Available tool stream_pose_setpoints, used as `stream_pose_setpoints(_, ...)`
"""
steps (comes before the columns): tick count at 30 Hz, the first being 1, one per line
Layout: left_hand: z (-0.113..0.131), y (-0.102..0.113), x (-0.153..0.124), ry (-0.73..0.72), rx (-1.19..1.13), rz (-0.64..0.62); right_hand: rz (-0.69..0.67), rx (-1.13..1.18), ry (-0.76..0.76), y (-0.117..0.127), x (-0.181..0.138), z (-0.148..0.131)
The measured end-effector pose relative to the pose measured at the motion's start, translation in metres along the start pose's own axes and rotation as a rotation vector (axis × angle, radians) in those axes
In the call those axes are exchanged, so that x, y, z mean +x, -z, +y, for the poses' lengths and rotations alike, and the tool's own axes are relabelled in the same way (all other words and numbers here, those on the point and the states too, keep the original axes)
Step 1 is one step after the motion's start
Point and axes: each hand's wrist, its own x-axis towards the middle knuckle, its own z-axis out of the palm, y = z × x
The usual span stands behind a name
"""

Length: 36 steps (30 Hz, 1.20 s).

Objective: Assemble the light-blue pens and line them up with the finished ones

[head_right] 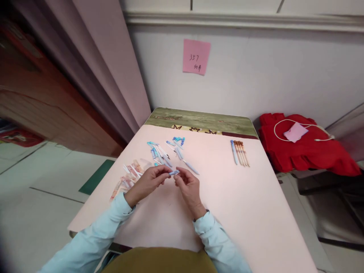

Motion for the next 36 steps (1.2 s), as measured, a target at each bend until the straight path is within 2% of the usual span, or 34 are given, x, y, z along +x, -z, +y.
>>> stream_pose_setpoints(4, 0.007, -0.01, -0.001, 0.035, -0.109, 0.001, 0.054, 0.052, 0.007, 0.005, 0.0, 0.0)
stream_pose_setpoints(11, -0.008, -0.036, -0.009, 0.063, -0.704, 0.253, 0.061, 0.053, 0.04, 0.001, -0.008, 0.003)
stream_pose_setpoints(14, -0.015, -0.041, -0.014, 0.081, -0.777, 0.319, 0.051, 0.021, 0.036, -0.005, -0.013, 0.008)
stream_pose_setpoints(18, -0.027, -0.044, -0.022, 0.124, -0.836, 0.347, -0.002, -0.045, 0.06, -0.006, -0.018, 0.015)
stream_pose_setpoints(20, -0.035, -0.047, -0.026, 0.157, -0.883, 0.357, 0.017, -0.072, 0.067, -0.003, -0.02, 0.018)
stream_pose_setpoints(23, -0.048, -0.054, -0.032, 0.197, -0.93, 0.342, 0.139, -0.124, 0.067, 0.008, -0.025, 0.019)
stream_pose_setpoints(27, -0.056, -0.062, -0.041, 0.184, -0.98, 0.202, 0.255, -0.205, 0.047, 0.021, -0.04, 0.019)
stream_pose_setpoints(31, -0.058, -0.064, -0.049, 0.142, -0.974, 0.084, 0.268, -0.256, -0.018, 0.025, -0.054, 0.018)
stream_pose_setpoints(36, -0.065, -0.063, -0.049, 0.111, -0.973, 0.062, 0.284, -0.278, 0.001, 0.024, -0.053, 0.021)
